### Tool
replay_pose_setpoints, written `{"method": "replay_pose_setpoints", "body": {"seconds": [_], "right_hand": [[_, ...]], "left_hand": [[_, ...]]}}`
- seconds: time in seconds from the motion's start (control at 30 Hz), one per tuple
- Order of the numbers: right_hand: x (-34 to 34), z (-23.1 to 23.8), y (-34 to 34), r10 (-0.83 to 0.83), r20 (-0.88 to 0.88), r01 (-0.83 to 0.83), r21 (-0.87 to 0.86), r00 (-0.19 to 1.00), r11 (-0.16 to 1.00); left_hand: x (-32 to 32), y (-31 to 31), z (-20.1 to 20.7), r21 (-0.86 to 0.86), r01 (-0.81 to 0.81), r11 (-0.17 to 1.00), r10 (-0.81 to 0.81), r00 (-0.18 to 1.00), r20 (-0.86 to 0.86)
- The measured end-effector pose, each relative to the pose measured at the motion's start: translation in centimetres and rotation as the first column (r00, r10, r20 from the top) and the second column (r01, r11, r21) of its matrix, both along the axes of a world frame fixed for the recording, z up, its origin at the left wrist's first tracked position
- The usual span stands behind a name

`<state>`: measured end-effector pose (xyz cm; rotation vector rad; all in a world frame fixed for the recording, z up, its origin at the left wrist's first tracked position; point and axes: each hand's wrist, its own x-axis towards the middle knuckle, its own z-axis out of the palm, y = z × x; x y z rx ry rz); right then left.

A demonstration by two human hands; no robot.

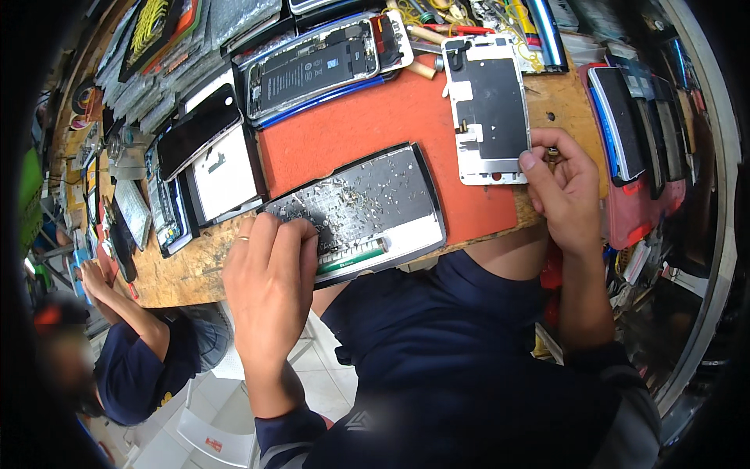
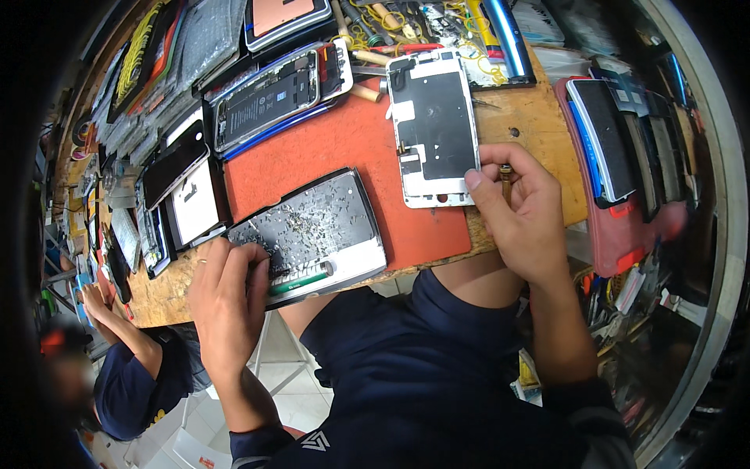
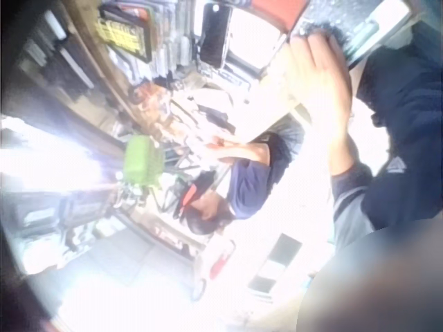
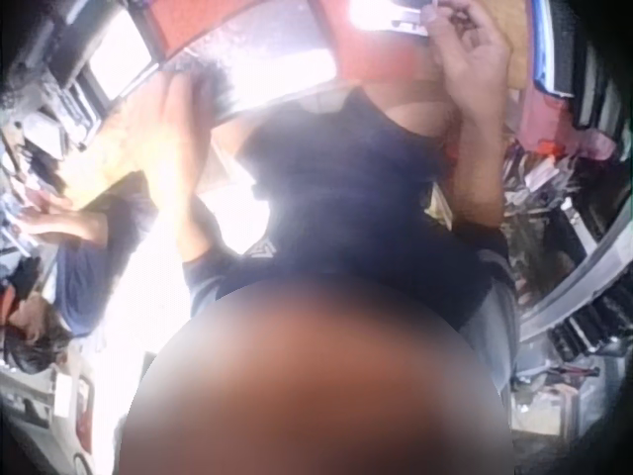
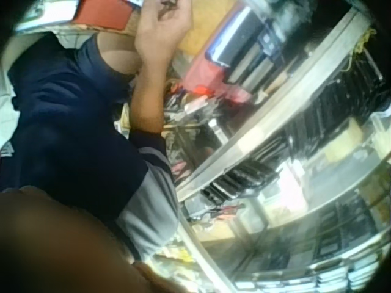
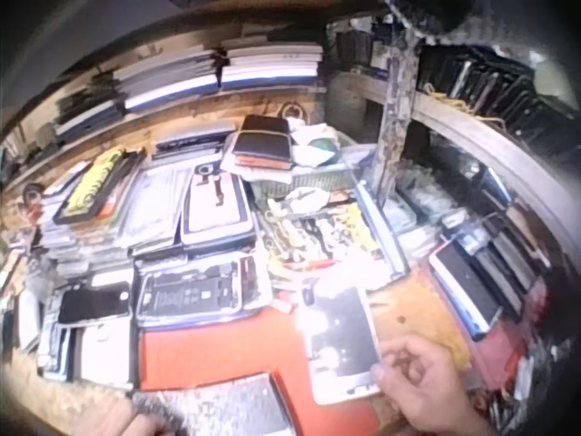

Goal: The person uses a small screwdriver to remove screws from a white smartphone chassis, then sets the chassis aside and picks up a different phone to continue working. The workspace is cluttered with multiple disassembled phones and tools.

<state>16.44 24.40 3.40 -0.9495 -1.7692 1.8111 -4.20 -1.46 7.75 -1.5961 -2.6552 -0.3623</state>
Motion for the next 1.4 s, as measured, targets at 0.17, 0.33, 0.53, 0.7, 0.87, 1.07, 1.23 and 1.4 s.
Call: {"method": "replay_pose_setpoints", "body": {"seconds": [0.17,0.33,0.53,0.7,0.87,1.07,1.23,1.4], "right_hand": [[-0.1,-0.4,0.0,0.0,-0.015,0.001,0.05,1.0,0.999],[0.2,-0.6,0.1,0.003,-0.044,-0.002,0.018,0.999,1.0],[0.3,-0.5,0.7,0.034,-0.047,-0.036,-0.029,0.998,0.999],[0.3,-0.6,0.5,0.011,-0.036,-0.011,-0.003,0.999,1.0],[0.3,-0.7,0.5,0.019,-0.04,-0.017,0.028,0.999,0.999],[0.1,-0.6,0.5,0.025,-0.053,-0.024,0.022,0.998,0.999],[0.2,-0.7,0.3,0.006,-0.073,-0.006,-0.004,0.997,1.0],[0.4,-0.6,0.5,0.013,-0.03,-0.013,0.025,0.999,1.0]], "left_hand": [[-1.6,-1.0,0.0,0.154,-0.039,0.987,0.021,0.993,0.115],[-5.9,-3.0,-0.1,0.398,-0.492,0.774,0.358,0.859,0.366],[-9.9,-2.7,-0.4,0.3,-0.3,0.906,0.327,0.944,-0.042],[-10.9,-0.6,-0.6,0.317,-0.222,0.922,0.251,0.966,-0.055],[-16.0,1.7,-0.4,0.337,-0.153,0.929,0.211,0.967,-0.143],[-21.0,3.9,0.0,0.155,-0.22,0.963,0.211,0.975,0.07],[-19.2,0.8,1.7,0.472,-0.4,0.785,0.323,0.916,0.24],[-9.7,-4.3,-0.1,0.424,-0.483,0.766,0.306,0.854,0.421]]}}
